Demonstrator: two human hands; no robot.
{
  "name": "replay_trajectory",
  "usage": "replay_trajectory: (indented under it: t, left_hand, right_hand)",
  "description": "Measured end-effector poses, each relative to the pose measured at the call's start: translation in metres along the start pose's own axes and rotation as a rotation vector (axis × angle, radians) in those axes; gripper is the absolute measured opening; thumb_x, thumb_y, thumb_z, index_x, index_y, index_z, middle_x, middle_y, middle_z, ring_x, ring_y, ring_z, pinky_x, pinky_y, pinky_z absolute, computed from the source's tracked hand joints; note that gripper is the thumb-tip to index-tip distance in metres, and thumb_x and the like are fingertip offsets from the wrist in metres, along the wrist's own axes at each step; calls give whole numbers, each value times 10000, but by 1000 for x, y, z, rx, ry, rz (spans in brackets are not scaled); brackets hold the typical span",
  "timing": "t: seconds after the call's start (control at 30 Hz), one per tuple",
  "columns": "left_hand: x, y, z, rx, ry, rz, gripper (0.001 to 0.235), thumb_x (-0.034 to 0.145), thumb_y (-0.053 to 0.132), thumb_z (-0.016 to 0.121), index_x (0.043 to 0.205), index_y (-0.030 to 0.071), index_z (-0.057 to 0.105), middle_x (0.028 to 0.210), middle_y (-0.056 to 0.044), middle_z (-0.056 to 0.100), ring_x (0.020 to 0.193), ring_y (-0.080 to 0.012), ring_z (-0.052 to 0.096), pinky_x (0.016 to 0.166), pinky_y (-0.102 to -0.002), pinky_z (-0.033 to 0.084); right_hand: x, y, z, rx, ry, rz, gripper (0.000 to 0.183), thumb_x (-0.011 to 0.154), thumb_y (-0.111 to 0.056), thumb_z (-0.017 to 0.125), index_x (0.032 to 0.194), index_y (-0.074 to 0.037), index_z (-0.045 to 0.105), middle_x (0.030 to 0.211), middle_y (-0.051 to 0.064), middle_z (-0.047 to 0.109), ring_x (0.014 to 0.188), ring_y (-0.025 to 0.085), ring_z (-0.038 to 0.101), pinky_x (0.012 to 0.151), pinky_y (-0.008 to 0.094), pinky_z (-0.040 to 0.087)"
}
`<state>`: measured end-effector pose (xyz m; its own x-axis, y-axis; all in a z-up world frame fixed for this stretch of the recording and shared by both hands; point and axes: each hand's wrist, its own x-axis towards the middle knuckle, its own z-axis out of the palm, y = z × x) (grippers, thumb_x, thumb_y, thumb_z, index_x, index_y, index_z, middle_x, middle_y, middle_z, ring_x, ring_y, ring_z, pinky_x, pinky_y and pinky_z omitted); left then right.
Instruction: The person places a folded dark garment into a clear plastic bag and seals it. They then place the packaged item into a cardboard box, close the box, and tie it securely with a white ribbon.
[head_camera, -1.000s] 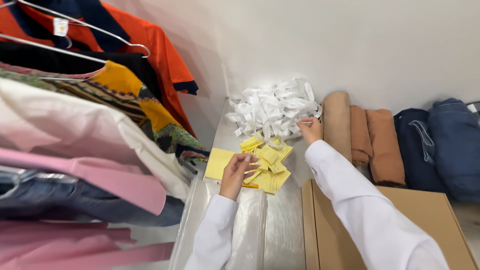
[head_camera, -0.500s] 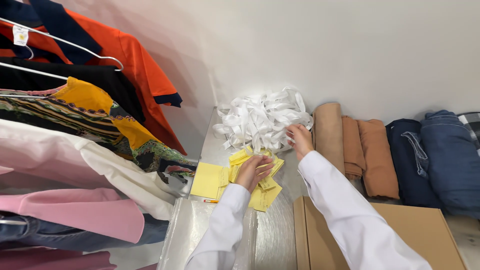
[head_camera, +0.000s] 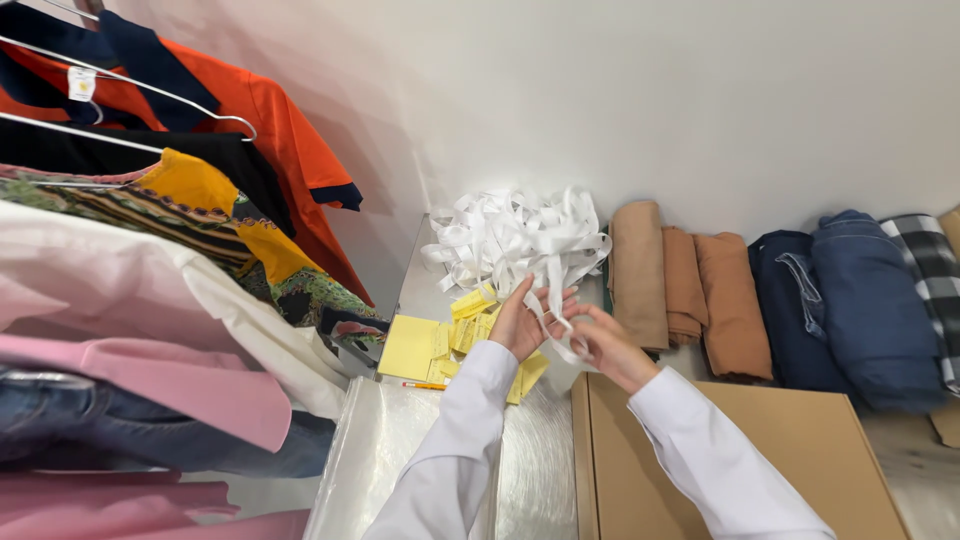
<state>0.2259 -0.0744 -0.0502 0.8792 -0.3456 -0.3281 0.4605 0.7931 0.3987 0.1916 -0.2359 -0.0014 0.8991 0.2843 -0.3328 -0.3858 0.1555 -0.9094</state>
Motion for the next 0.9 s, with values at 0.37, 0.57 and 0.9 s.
replay_trajectory:
  t: [0.37,0.57,0.9]
  left_hand:
    - [10,-31,-28,485,73,169,199,990,236,625,1089,65,653,670,-7,454,407,-96,376,338,-222,327]
    - [-66,-56,-7,743,-56,51,192,975,235,652,982,43,641,610,-27,456,349,-86,353,287,-199,277]
    - [-137,-10,-113,4,667,585,229,852,284,573,708,120,644,646,-93,628,504,-179,539,425,-226,394]
  right_hand:
    - [-47,3,-40,-220,-89,196,695,990,-660,405,1366,-119,627,1348,85,623,1144,222,552,986,340,355]
    - [-5,-11,-30,529,-50,19,227,967,-350,659,1081,-158,700,1052,10,771,919,183,753,827,380,609]
    - [14,-6,-177,573,169,-91,173,958,-217,698,1111,-144,663,802,-137,626,565,-52,457,466,63,324]
